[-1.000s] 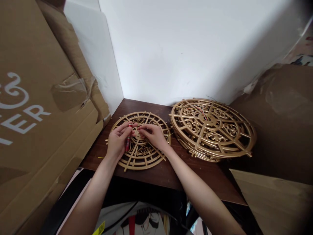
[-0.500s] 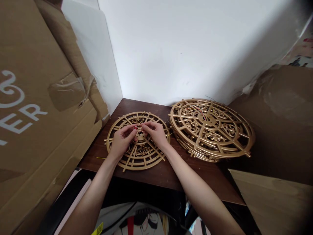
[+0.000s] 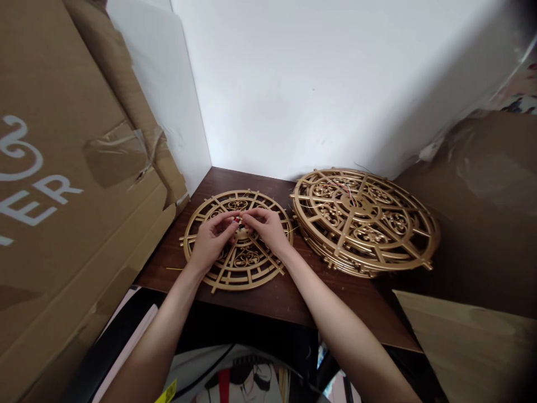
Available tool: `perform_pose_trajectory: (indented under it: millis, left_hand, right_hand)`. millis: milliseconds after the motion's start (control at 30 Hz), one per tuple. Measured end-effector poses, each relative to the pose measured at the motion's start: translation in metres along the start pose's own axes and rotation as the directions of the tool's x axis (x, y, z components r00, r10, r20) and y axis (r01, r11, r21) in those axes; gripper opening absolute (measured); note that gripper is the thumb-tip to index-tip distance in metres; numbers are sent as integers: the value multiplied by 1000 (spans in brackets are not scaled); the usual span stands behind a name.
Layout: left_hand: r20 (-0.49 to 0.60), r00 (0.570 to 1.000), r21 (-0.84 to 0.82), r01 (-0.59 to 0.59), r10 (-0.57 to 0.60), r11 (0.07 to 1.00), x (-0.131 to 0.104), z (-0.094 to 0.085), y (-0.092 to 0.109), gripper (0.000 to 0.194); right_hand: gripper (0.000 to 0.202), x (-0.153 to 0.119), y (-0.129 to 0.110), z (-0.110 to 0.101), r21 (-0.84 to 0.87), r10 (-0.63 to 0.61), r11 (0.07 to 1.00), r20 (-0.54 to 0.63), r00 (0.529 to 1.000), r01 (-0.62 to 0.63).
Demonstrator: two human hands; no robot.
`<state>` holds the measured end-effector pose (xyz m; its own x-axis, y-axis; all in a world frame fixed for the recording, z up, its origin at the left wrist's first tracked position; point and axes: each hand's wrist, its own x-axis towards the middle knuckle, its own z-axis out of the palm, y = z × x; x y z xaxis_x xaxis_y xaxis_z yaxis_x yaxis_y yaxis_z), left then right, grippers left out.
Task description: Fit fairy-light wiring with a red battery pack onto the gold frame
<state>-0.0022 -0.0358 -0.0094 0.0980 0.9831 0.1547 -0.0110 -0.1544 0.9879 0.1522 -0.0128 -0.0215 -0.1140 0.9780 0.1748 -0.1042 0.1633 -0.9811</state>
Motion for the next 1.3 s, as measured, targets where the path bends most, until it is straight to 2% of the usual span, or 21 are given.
perform_pose_trajectory:
  millis: [333,600,1100,1300]
  left_hand:
    - [-27,1000,-63,5,-7,998,-1,2,2,32]
    - [-15,1000,-36,15,-15,999,0,1,0,34]
    - [-21,1000,-53,-13,12,999,1,3,0,27]
    - [12,999,-18,-38,38,999,2,2,-1,24]
  right_hand:
    - [30,-1,-3,0,-10,-6,1000,12,1000,6]
    - [29,-1,-4,1,26,1,1000,3,1000,-2]
    - [28,-1,-2,1,-7,-3,1000,10,1000,3]
    - [28,-1,1,0,7,-4,1000,15,1000,4]
